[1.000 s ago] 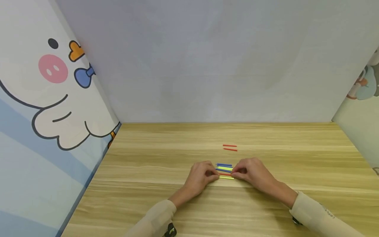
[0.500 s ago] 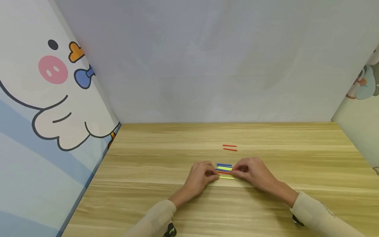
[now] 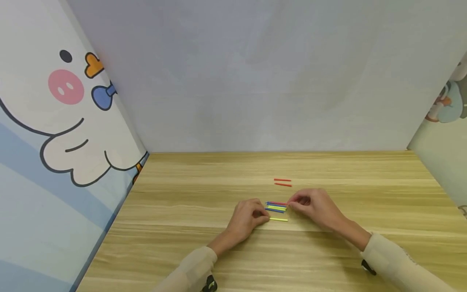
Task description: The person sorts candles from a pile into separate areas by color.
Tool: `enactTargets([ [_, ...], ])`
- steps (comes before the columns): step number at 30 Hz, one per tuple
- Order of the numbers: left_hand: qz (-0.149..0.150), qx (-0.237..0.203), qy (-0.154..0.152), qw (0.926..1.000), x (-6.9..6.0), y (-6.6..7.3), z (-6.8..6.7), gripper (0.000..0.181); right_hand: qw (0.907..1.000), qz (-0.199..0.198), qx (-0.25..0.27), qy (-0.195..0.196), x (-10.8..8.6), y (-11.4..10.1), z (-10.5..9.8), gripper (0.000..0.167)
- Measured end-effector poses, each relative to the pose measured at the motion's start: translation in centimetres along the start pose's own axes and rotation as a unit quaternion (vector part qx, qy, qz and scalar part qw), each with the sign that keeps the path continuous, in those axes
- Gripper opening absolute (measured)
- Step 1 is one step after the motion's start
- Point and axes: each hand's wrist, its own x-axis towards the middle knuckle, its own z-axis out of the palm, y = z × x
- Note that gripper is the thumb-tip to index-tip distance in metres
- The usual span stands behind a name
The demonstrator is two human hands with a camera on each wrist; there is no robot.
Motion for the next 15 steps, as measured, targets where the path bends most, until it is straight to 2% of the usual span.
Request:
enactTargets([
  [15,-0.002,0.0,-0.001,1.0,0.0,0.0,0.1,0.005,0.9989,0.001,0.024,0.04,1.6,-0.3,-2.2,0.008],
])
